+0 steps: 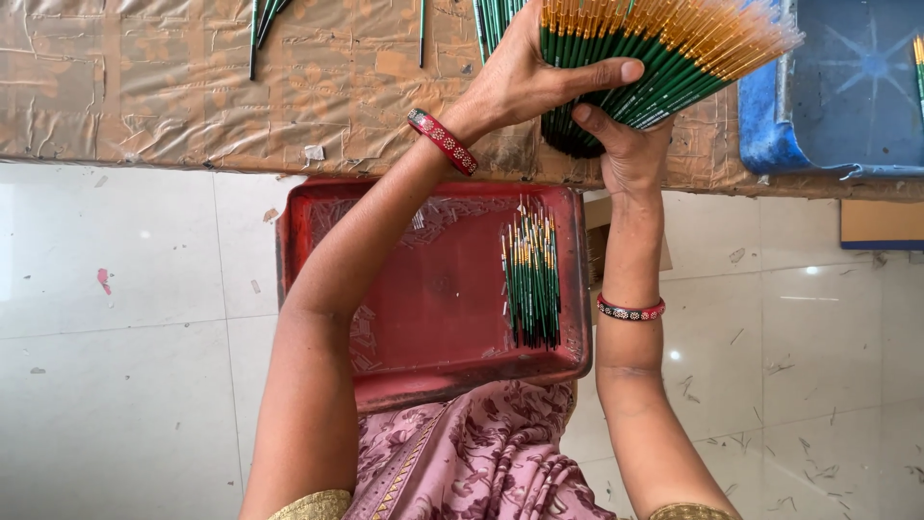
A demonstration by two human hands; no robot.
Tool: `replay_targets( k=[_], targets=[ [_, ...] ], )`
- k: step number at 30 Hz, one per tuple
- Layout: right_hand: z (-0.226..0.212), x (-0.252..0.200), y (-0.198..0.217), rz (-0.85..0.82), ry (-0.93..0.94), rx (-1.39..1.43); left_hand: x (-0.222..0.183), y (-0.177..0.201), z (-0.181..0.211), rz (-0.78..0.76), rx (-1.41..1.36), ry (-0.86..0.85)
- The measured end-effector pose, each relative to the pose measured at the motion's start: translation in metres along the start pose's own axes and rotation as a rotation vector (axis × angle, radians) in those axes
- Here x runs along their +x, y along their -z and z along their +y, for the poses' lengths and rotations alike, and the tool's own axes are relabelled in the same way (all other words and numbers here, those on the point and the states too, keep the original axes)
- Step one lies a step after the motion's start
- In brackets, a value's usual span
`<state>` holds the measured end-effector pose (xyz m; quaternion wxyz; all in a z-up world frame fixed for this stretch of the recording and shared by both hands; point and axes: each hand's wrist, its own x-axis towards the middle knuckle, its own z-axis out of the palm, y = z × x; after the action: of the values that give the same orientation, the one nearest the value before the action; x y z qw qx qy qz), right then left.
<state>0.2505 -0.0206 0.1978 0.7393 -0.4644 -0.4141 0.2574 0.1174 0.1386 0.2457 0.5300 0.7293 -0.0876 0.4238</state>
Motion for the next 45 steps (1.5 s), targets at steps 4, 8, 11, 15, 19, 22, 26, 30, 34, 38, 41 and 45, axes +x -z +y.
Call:
replay_targets(
  k=[4, 8, 11, 15, 19, 22, 26, 30, 34, 38, 41, 45],
  targets=[
    [0.002, -0.001, 0.004, 0.010, 0.014, 0.004, 0.001, -0.001, -0.001, -0.029, -0.019, 0.081],
    [-0.001, 0.000, -0.001, 0.035, 0.003, 0.015, -0.001, 0.000, -0.003, -0.003, -0.002, 0.086],
    [-0.002, 0.000, -0.002, 0.031, 0.014, 0.010, -0.001, 0.000, -0.006, -0.018, 0.026, 0.115],
    [-0.003, -0.001, -0.003, 0.036, 0.011, 0.004, -0.001, 0.000, -0.007, 0.009, 0.065, 0.090],
    [-0.003, -0.001, -0.004, 0.039, -0.005, 0.008, -0.002, 0.000, -0.007, 0.024, 0.027, 0.063],
    [-0.002, -0.001, -0.004, 0.028, 0.003, 0.007, 0.001, 0.000, 0.000, -0.002, -0.018, 0.156],
    [-0.011, -0.001, -0.013, 0.007, 0.031, -0.023, 0.004, 0.003, 0.013, -0.064, -0.066, 0.081],
    [-0.013, -0.002, -0.014, -0.091, 0.043, -0.144, 0.003, 0.004, 0.012, -0.085, 0.007, 0.012],
    [-0.005, -0.002, -0.006, -0.074, 0.045, -0.124, 0.000, 0.004, 0.012, -0.028, -0.061, 0.099],
    [-0.008, -0.001, -0.009, -0.012, 0.019, -0.006, -0.001, 0.002, 0.001, -0.001, 0.018, 0.095],
    [-0.004, -0.001, -0.005, 0.013, 0.009, 0.000, -0.002, 0.000, -0.001, 0.036, 0.038, 0.129],
    [-0.002, -0.001, -0.003, 0.011, 0.021, 0.006, -0.002, 0.000, 0.000, 0.059, 0.010, 0.104]
  ],
)
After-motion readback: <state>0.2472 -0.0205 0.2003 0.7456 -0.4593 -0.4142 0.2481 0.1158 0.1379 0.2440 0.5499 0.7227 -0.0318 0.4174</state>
